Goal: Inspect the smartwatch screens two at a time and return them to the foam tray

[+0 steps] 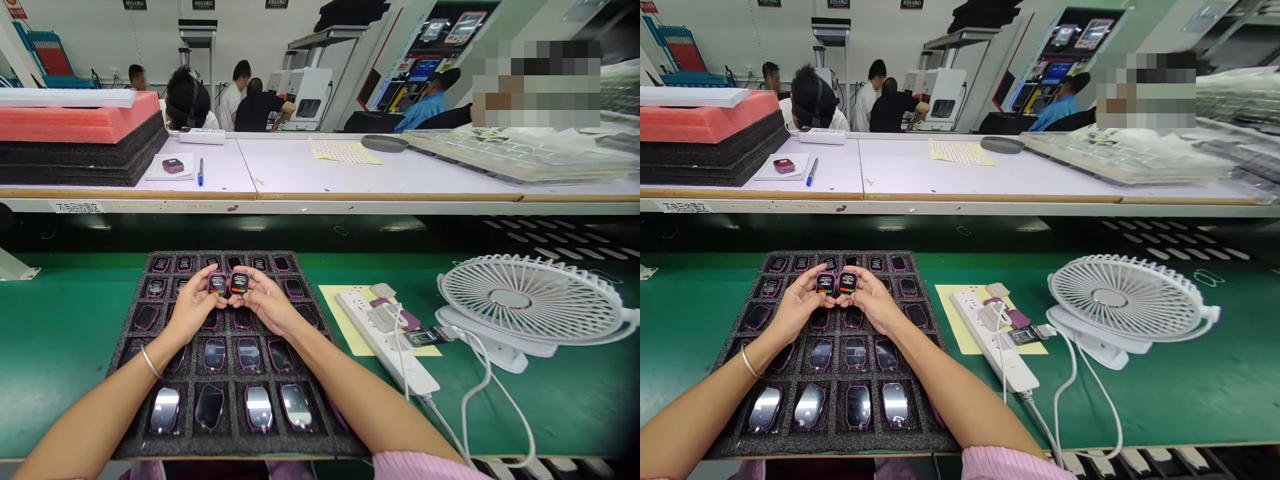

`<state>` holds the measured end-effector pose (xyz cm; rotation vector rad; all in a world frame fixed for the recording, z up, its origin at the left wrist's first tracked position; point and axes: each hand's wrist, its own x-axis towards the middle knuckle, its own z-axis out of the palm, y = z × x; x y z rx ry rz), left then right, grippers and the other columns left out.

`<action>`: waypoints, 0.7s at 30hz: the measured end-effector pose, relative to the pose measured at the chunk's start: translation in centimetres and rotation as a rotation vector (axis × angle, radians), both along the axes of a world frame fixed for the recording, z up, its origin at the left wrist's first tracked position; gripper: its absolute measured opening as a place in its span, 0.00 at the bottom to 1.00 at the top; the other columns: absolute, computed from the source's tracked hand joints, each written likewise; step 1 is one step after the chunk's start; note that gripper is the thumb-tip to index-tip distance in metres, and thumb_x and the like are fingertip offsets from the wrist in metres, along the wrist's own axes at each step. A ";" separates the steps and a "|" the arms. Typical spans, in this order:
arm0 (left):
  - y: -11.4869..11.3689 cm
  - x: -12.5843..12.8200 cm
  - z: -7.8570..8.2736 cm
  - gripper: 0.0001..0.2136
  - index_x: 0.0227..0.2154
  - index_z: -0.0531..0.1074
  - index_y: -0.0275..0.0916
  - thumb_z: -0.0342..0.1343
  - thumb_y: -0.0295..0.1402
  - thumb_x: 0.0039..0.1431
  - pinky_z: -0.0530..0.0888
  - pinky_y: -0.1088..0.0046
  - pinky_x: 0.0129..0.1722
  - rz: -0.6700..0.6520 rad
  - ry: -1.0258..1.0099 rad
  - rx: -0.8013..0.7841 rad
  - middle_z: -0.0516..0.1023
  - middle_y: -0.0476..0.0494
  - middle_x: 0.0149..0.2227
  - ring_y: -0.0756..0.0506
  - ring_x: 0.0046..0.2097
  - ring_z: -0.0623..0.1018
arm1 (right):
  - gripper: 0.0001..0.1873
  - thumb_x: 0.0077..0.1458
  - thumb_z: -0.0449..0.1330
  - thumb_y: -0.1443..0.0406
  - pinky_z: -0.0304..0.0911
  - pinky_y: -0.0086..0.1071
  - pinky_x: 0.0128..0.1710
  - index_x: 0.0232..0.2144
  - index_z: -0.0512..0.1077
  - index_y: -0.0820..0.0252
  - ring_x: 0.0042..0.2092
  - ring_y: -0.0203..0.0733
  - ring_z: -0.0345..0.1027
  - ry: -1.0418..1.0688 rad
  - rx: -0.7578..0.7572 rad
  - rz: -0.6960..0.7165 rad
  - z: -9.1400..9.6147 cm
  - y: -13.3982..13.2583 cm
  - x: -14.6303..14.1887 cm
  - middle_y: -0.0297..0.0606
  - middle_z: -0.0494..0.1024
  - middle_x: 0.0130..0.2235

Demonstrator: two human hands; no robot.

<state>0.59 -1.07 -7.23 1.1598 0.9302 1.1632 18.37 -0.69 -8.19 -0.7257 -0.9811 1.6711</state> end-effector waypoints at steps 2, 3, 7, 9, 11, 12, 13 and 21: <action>0.0 0.1 0.1 0.29 0.57 0.66 0.39 0.62 0.28 0.50 0.79 0.70 0.39 -0.001 0.006 -0.002 0.77 0.42 0.45 0.52 0.31 0.79 | 0.26 0.44 0.62 0.73 0.70 0.35 0.38 0.48 0.70 0.55 0.32 0.37 0.76 -0.007 0.006 -0.001 0.0 0.0 0.0 0.34 0.79 0.38; 0.0 0.1 0.1 0.29 0.57 0.66 0.39 0.62 0.28 0.50 0.79 0.70 0.40 0.001 0.009 -0.002 0.77 0.43 0.45 0.52 0.31 0.79 | 0.26 0.44 0.62 0.73 0.70 0.36 0.38 0.48 0.70 0.55 0.33 0.38 0.76 -0.011 0.008 -0.001 0.1 0.0 0.0 0.34 0.79 0.38; 0.0 0.1 0.0 0.28 0.55 0.67 0.39 0.63 0.28 0.49 0.79 0.70 0.39 0.008 0.011 0.011 0.77 0.44 0.44 0.52 0.31 0.79 | 0.26 0.44 0.63 0.73 0.70 0.35 0.38 0.48 0.70 0.55 0.33 0.38 0.76 -0.012 0.014 0.010 0.2 0.0 0.0 0.34 0.79 0.38; 0.1 0.2 -0.1 0.27 0.53 0.67 0.39 0.64 0.28 0.48 0.79 0.72 0.38 0.013 0.008 0.019 0.77 0.44 0.43 0.52 0.31 0.79 | 0.26 0.45 0.63 0.73 0.70 0.35 0.39 0.48 0.70 0.55 0.33 0.37 0.76 -0.011 0.020 0.014 0.2 -0.1 0.0 0.34 0.79 0.39; 0.1 0.2 -0.2 0.27 0.53 0.67 0.39 0.65 0.28 0.48 0.79 0.72 0.37 0.018 0.001 0.022 0.77 0.45 0.43 0.52 0.31 0.79 | 0.26 0.46 0.64 0.72 0.71 0.35 0.39 0.49 0.70 0.55 0.34 0.38 0.76 -0.009 0.025 0.015 0.2 -0.1 0.0 0.35 0.79 0.39; 0.1 0.2 -0.2 0.26 0.52 0.68 0.39 0.65 0.29 0.48 0.79 0.72 0.37 0.020 0.000 0.020 0.77 0.45 0.43 0.52 0.31 0.79 | 0.26 0.46 0.64 0.72 0.71 0.35 0.39 0.49 0.70 0.55 0.34 0.38 0.76 -0.009 0.027 0.016 0.2 -0.1 0.0 0.35 0.79 0.39; 0.1 0.2 -0.2 0.26 0.52 0.68 0.39 0.64 0.29 0.48 0.79 0.73 0.37 0.021 -0.001 0.017 0.77 0.45 0.43 0.53 0.30 0.79 | 0.26 0.46 0.65 0.72 0.71 0.35 0.38 0.49 0.70 0.55 0.34 0.38 0.76 -0.009 0.029 0.015 0.1 -0.1 0.0 0.35 0.79 0.39; 0.0 0.1 -0.1 0.26 0.53 0.68 0.40 0.64 0.29 0.49 0.79 0.71 0.38 0.019 0.004 0.025 0.77 0.43 0.45 0.52 0.31 0.79 | 0.27 0.44 0.65 0.73 0.72 0.35 0.38 0.48 0.70 0.55 0.34 0.38 0.77 -0.015 0.037 0.019 0.0 0.0 0.0 0.34 0.79 0.38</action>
